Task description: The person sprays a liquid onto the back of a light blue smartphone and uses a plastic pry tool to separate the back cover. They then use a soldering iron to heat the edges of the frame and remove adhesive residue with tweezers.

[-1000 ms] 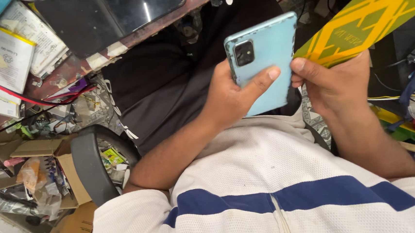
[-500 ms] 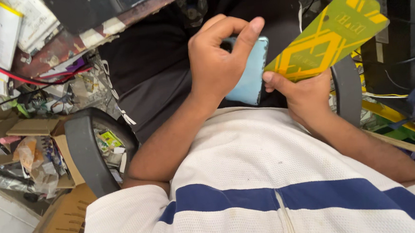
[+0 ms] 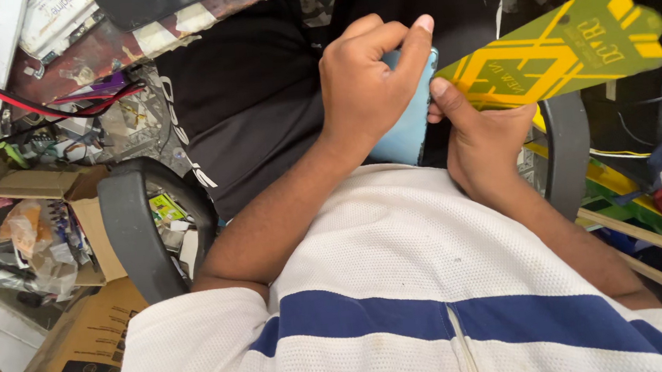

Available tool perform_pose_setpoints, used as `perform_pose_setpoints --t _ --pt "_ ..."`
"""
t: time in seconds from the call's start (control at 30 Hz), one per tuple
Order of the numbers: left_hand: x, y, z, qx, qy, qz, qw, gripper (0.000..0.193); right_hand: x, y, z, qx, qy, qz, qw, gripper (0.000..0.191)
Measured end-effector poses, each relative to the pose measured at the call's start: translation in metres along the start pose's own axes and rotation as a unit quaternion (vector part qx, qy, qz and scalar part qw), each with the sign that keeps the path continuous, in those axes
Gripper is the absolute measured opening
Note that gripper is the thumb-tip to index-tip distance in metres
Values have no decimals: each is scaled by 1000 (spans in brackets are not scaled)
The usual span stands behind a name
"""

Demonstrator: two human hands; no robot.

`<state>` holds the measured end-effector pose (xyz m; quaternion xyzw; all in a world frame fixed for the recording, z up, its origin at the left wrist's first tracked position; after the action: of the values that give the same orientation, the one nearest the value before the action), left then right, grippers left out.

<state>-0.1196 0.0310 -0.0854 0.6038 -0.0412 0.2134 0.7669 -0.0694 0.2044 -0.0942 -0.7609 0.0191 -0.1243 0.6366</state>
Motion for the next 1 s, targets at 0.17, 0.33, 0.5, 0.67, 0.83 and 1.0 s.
perform_pose_setpoints --t 0.17,0.33,0.5,0.67,0.83,1.0 --pt "-3 -6 -1 -3 -17 1 1000 33 -3 5 -3 -24 24 15 999 23" --pt "0 -9 -6 -14 -32 -24 999 33 -14 2 -2 -3 14 44 999 19" --pt "2 -15 -15 -25 -49 -55 997 34 -36 -18 -3 41 -74 28 996 30" --pt "10 -26 -35 -106 -81 -103 986 38 -50 -29 -2 229 -209 -13 951 19" --pt "12 -33 -36 -47 -154 -51 986 18 -58 -29 7 272 -247 -65 928 17" --pt "30 -7 -26 42 -164 -142 975 43 -71 -40 28 306 -245 -96 915 18"
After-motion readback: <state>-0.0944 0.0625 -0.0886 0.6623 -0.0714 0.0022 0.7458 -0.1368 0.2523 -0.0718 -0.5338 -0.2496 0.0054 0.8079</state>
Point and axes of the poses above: each hand's wrist, its own x-axis away from the middle knuckle, its own z-axis out of the back of the hand, y = z × x, the point moved 7 cm from there along -x, towards the middle knuckle, and after that the axes turned 15 degrees about z, right-handed, at the moved point
